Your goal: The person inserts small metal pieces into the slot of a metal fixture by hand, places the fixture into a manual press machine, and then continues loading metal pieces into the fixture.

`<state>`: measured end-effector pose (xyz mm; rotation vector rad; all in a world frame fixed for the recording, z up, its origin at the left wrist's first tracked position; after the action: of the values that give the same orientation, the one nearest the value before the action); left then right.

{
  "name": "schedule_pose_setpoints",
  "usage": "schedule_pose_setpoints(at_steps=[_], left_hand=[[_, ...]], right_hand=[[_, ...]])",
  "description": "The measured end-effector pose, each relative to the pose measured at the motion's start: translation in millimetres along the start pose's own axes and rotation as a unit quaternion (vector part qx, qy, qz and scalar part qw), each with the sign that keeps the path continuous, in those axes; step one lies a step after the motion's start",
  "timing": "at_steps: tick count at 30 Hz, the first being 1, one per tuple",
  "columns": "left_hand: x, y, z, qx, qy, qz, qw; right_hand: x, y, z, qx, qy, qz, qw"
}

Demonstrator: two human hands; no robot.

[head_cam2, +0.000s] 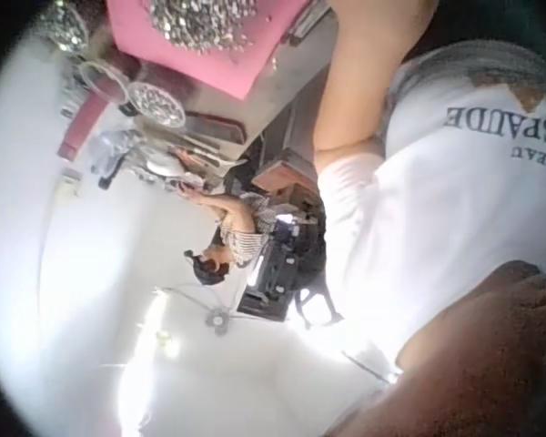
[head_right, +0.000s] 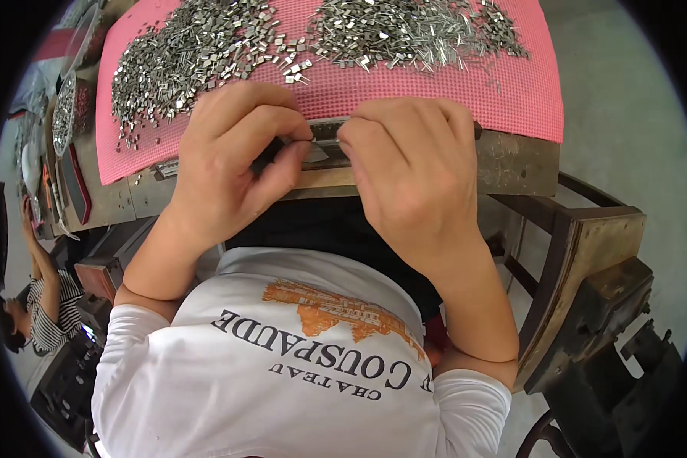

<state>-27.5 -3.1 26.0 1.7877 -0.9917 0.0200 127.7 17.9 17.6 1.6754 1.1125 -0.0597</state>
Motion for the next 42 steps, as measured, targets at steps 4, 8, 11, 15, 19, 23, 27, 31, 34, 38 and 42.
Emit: schedule_pose_setpoints(at_steps=[4,8,11,15,19,23,27,31,34,38,42], left_hand=[[11,-17,-9,-0.028,0.001,-0.052,0.998],[20,-28,-14,-0.061,-0.007,-0.109,0.992],[26,-31,-15,-0.064,-0.019,-0.130,0.989],[28,-32,-15,-0.071,-0.028,-0.132,0.988],[24,-27,-11,-0.040,-0.038,-0.105,0.993],[20,-28,-9,-0.021,-0.028,-0.082,0.996],[19,-29,-4,-0.003,-0.037,-0.088,0.995],[21,-31,1,0.015,-0.059,-0.115,0.992],[22,-33,4,0.030,-0.065,-0.131,0.989],[22,-32,4,0.040,-0.053,-0.114,0.991],[12,-31,7,0.038,-0.016,-0.055,0.998]], right_hand=[[5,2,6,0.026,0.047,0.054,0.997],[3,6,6,-0.010,0.038,0.066,0.997],[6,8,7,-0.011,0.032,0.062,0.998],[14,12,10,0.005,0.029,0.036,0.999],[20,14,12,0.020,0.015,0.004,1.000],[25,12,12,0.023,0.001,-0.023,0.999],[29,11,12,0.019,-0.002,-0.030,0.999],[31,10,13,0.042,0.010,-0.032,0.999],[32,8,14,0.045,0.008,-0.035,0.998],[32,7,14,0.043,0.004,-0.036,0.998],[33,8,15,0.040,-0.002,-0.036,0.999]])
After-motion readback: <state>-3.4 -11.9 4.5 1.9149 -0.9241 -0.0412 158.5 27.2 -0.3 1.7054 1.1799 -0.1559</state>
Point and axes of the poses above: each hand's wrist, its own z-axis away from the middle knuckle, its own y-axis out of the back of the hand, x = y × z, the point moved 7 cm from there along -z, towards the middle knuckle, and after that the axes turned 9 degrees about -y, right-handed, at the moved point
